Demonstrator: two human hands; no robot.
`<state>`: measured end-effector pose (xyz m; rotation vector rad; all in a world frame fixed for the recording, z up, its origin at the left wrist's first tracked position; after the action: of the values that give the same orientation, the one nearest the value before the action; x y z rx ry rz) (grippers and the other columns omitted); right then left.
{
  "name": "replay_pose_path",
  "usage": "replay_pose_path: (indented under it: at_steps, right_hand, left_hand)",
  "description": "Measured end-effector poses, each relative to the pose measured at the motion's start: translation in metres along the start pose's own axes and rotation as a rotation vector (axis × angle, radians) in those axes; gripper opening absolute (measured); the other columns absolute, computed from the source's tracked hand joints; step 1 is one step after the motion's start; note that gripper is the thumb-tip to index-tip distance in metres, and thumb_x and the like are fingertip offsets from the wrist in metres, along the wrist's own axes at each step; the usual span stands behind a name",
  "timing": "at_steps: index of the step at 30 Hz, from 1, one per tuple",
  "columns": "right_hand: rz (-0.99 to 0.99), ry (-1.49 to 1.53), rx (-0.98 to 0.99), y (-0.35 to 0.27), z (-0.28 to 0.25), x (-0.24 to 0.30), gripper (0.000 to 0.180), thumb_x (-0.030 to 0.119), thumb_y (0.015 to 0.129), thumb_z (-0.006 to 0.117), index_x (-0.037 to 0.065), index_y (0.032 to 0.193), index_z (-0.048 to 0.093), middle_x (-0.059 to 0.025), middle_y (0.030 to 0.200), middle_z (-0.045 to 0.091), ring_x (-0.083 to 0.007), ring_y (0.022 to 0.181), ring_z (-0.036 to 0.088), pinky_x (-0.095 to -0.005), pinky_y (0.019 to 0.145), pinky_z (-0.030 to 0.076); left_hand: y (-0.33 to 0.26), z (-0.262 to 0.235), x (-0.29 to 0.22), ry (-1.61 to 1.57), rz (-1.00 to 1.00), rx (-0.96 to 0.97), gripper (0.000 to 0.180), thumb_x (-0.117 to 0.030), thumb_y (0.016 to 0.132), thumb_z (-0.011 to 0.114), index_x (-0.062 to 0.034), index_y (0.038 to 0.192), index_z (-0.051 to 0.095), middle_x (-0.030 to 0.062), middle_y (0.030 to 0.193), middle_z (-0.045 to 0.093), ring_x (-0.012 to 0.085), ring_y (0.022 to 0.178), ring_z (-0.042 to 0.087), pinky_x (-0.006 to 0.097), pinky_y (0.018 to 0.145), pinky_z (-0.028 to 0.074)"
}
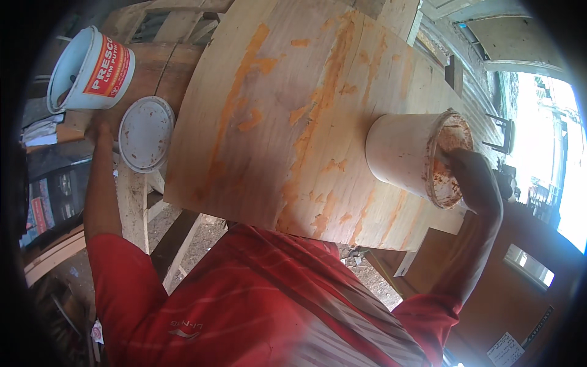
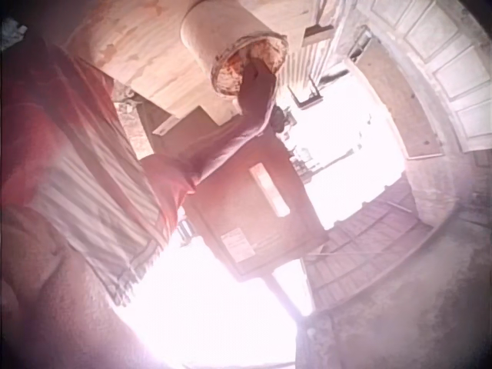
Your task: The person applies wood filler to a wooden board with a scraper, stirs the filler in a bucket, and adds water from a bottle.
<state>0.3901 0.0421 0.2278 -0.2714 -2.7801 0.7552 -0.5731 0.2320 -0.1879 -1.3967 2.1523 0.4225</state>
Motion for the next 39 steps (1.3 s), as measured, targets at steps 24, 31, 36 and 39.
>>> replay_pose_path:
  at_steps: [24,31,36,39]
  right_hand:
    - [-0.042,-0.003,0.269,0.042,0.060,-0.016,0.062,0.012,0.062,0.086,-0.002,0.118,0.066,-0.0267,0.116,0.066,-0.0428,0.112,0.062,-0.0456,0.103,0.047]
    - [-0.249,-0.120,0.161,0.044,0.064,-0.019,0.070,0.012,0.061,0.087,-0.003,0.126,0.064,-0.0296,0.127,0.063,-0.0434,0.121,0.058,-0.0440,0.111,0.042]
    - [-0.391,-0.092,0.131,0.052,0.086,-0.052,0.065,0.014,0.066,0.085,0.000,0.127,0.066,-0.0277,0.130,0.063,-0.0401,0.123,0.058,-0.0436,0.112,0.041]
    - [-0.332,-0.205,0.268,0.067,0.087,-0.083,0.048,0.011,0.074,0.079,0.001,0.120,0.069,-0.0235,0.123,0.068,-0.0360,0.116,0.063,-0.0434,0.105,0.047]
  left_hand:
    - [-0.021,-0.018,-0.035,0.997,0.515,0.155,0.038,-0.027,0.106,0.043,-0.0071,0.125,0.069,0.0128,0.120,0.072,0.0273,0.102,0.073,0.046,0.077,0.054]
    - [-0.076,-0.007,-0.063,1.261,0.534,0.150,0.037,-0.027,0.105,0.044,-0.0086,0.121,0.072,0.0100,0.118,0.074,0.0260,0.102,0.073,0.051,0.077,0.053]
    - [-0.062,-0.021,-0.064,1.143,0.577,0.074,0.038,-0.029,0.106,0.044,-0.0075,0.121,0.072,0.0106,0.118,0.073,0.0267,0.103,0.073,0.049,0.078,0.054]
    - [-0.064,-0.024,-0.058,1.043,0.634,0.098,0.039,-0.030,0.106,0.045,-0.0071,0.121,0.072,0.0109,0.118,0.073,0.0268,0.103,0.073,0.048,0.079,0.054]
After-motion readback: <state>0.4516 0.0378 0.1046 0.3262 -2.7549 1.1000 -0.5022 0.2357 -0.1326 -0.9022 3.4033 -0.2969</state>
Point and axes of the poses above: each hand's wrist, its own y-axis towards the middle knuckle, its own z-axis out of the palm, x = y × z, the point moved 2 cm from there along y, towards the middle knuckle
